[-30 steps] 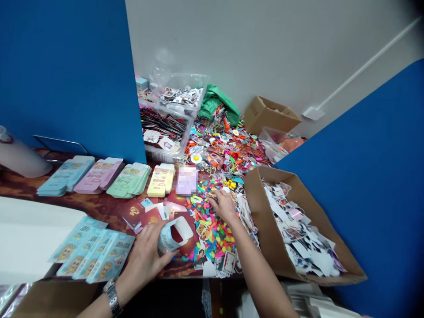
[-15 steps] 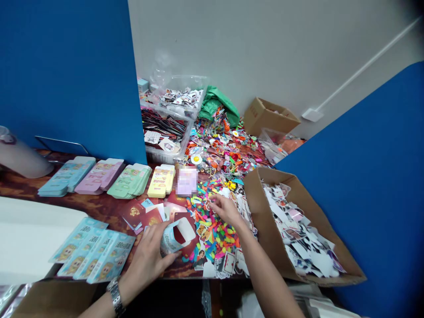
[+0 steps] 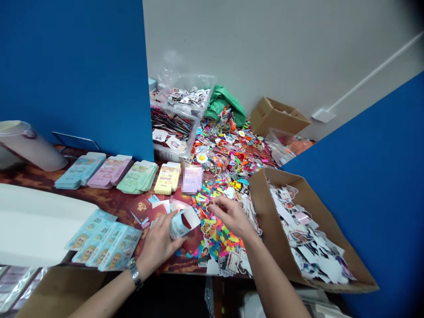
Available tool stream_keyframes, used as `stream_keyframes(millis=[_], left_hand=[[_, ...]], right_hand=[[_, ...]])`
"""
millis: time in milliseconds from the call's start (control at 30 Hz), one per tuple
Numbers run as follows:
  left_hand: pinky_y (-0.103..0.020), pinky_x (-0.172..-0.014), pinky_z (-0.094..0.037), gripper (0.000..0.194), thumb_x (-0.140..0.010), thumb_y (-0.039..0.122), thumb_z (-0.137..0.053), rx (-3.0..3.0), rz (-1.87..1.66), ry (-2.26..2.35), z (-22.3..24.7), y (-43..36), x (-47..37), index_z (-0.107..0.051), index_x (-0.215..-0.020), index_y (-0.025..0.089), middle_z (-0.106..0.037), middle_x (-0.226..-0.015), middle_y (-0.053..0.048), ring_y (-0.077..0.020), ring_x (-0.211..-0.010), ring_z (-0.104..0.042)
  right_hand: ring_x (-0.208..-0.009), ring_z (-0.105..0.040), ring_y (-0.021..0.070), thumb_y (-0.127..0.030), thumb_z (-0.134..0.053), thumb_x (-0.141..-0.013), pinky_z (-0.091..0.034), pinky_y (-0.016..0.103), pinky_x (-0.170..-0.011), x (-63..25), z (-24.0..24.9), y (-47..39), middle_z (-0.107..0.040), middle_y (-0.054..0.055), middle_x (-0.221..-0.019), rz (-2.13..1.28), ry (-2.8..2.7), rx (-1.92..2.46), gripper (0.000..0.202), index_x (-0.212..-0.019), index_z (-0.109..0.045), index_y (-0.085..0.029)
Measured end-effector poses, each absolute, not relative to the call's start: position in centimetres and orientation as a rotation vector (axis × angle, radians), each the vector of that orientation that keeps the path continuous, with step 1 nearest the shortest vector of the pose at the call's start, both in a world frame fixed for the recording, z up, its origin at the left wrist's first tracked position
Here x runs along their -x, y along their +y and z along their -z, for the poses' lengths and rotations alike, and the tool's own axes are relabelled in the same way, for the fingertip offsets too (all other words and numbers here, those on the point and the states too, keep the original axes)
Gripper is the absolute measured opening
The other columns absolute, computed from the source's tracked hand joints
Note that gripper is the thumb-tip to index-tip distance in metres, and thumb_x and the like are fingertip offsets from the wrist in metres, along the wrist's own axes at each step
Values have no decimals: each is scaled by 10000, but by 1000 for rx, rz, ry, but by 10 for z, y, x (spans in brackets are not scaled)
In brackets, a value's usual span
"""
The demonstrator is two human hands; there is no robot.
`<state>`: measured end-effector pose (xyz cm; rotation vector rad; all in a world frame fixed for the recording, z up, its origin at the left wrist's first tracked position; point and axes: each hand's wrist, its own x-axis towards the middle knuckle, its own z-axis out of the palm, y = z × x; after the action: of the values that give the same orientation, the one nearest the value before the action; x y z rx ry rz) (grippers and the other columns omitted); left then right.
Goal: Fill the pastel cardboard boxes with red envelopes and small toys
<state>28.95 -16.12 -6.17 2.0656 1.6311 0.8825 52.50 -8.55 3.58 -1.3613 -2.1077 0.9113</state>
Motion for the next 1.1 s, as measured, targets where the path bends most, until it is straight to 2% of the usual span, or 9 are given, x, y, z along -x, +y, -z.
stream_keyframes(millis=[67, 200, 267, 433, 533, 700, 833, 967, 1100], left_hand=[[-459, -899, -491, 650, -806, 384, -681, -2069, -871, 1626, 60, -160, -294, -382, -1353, 199, -585, -1190, -133, -310, -1091, -567], [-442, -901, -497, 682, -798, 359, -683, -2053, -881, 1629, 59, -163, -297, -370, -1379, 187, -588, -1178, -128, -296, -1065, -578], [-438, -904, -497, 677, -793, 357, -684, -2046, -893, 1638, 61, -166, -296, -379, -1372, 183, -588, -1184, -129, -295, -1069, -580], [-448, -924, -495, 643, -791, 296, -659, -2051, -935, 1632, 64, -168, -293, -378, -1360, 194, -586, -1219, -133, -304, -1107, -578], [-449, -914, -505, 657, -794, 333, -673, -2027, -939, 1626, 64, -165, -292, -374, -1364, 204, -589, -1226, -132, -303, -1102, -588], [-431, -897, -527, 719, -786, 413, -699, -2007, -930, 1650, 65, -163, -286, -355, -1387, 220, -599, -1235, -123, -293, -1113, -601], [-409, -897, -539, 739, -770, 405, -709, -2063, -954, 1660, 68, -165, -282, -355, -1395, 231, -604, -1263, -117, -288, -1123, -613], [-380, -893, -549, 771, -756, 433, -718, -2117, -952, 1673, 72, -165, -280, -352, -1407, 242, -609, -1281, -105, -282, -1138, -618], [-367, -879, -561, 764, -752, 434, -722, -2121, -941, 1698, 74, -165, -277, -367, -1400, 240, -624, -1273, -102, -275, -1111, -638]], right_hand=[[-615, -553, 109, -354, -540, -946, -390, 203, -572, -507, -39, -97, -641, -20, -734, -950, -2145, 1272, 211, -868, -653, -194], [-806, -649, 170, -268, -608, -909, -453, 244, -723, -479, -26, -111, -704, 21, -876, -681, -2395, 1324, 79, -920, -676, -229], [-850, -659, 185, -252, -601, -913, -471, 255, -749, -471, -21, -115, -704, 40, -941, -636, -2396, 1341, 106, -998, -661, -236], [-927, -648, 169, -157, -462, -952, -499, 255, -805, -466, -23, -124, -680, 51, -1014, -818, -2321, 1039, 213, -1102, -600, -219], [-971, -639, 167, -195, -461, -968, -499, 262, -842, -474, -26, -118, -664, 66, -1090, -761, -2224, 985, 236, -1170, -581, -217], [-829, -667, 155, -297, -468, -973, -510, 236, -739, -504, -7, -50, -698, 50, -985, -620, -2042, 1360, 240, -1144, -601, -193], [-938, -661, 188, -236, -487, -930, -490, 280, -853, -517, 27, 33, -701, 69, -1035, -497, -1999, 1641, 259, -1150, -607, -167], [-1157, -551, 245, -153, -557, -855, -403, 336, -983, -508, 52, 91, -624, 133, -1231, -438, -1972, 1778, 358, -1210, -604, -168], [-1150, -533, 260, -122, -593, -802, -382, 353, -976, -502, 64, 117, -655, 116, -1150, -524, -1916, 1818, 310, -1098, -658, -188]])
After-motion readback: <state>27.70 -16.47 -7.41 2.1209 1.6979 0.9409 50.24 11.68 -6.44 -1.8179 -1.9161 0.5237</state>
